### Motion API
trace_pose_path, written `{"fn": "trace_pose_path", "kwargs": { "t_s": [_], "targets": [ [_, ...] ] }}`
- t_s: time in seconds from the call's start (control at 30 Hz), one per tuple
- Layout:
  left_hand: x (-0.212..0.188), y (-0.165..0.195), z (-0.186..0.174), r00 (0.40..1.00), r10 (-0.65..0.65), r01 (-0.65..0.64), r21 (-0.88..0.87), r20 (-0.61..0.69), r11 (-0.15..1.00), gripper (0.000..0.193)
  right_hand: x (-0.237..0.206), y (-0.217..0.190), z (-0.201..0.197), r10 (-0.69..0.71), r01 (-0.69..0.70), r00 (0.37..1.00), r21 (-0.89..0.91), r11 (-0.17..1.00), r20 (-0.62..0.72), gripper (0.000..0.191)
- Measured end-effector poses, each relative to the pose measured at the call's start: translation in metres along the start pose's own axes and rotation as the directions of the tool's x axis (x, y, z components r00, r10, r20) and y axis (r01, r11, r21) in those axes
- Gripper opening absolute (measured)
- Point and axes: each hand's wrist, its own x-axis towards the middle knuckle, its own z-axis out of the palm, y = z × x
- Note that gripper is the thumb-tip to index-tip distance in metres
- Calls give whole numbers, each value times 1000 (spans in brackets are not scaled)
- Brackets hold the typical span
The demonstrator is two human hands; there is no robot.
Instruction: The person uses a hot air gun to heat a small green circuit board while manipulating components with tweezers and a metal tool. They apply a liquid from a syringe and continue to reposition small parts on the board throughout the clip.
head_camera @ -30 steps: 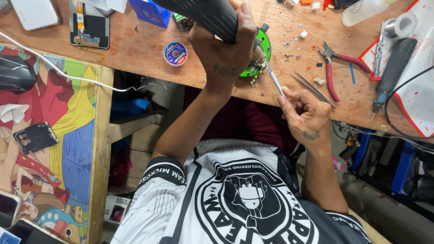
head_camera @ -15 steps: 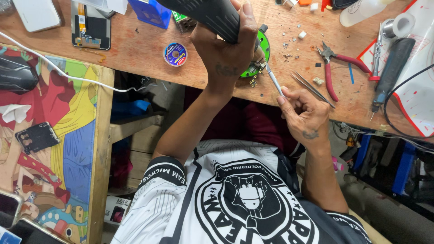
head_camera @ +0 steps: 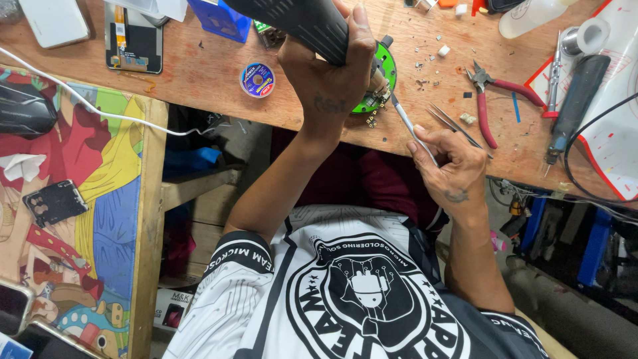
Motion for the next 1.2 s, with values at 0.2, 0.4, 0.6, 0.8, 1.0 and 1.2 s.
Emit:
{"fn": "trace_pose_path", "kwargs": {
  "t_s": [0.2, 0.4, 0.6, 0.8, 1.0, 1.2],
  "targets": [
    [1, 1, -2, 1000, 31, -30, 45, -5, 999, 15, 1, -3, -1, 71, -76, 996, 110, 991, 46, 18],
    [1, 1, -2, 1000, 18, -18, 20, -5, 1000, 18, 1, -5, -1, 143, -154, 987, 164, 974, 73, 17],
    [0, 0, -1, 999, 32, -32, 22, 9, 999, 18, 3, -3, -1, 192, -205, 978, 194, 959, 88, 18],
    [0, -1, -3, 999, 29, -30, 33, 28, 999, 13, 2, -1, -1, 197, -212, 976, 213, 954, 90, 20],
    [-1, 1, 0, 999, -18, 18, 9, 31, 1000, 12, 2, 2, -1, 194, -209, 977, 212, 955, 87, 20],
    [1, 1, 3, 999, -37, 38, -41, 22, 998, 12, 2, 1, -2, 203, -217, 975, 205, 954, 87, 19]
  ]
}}
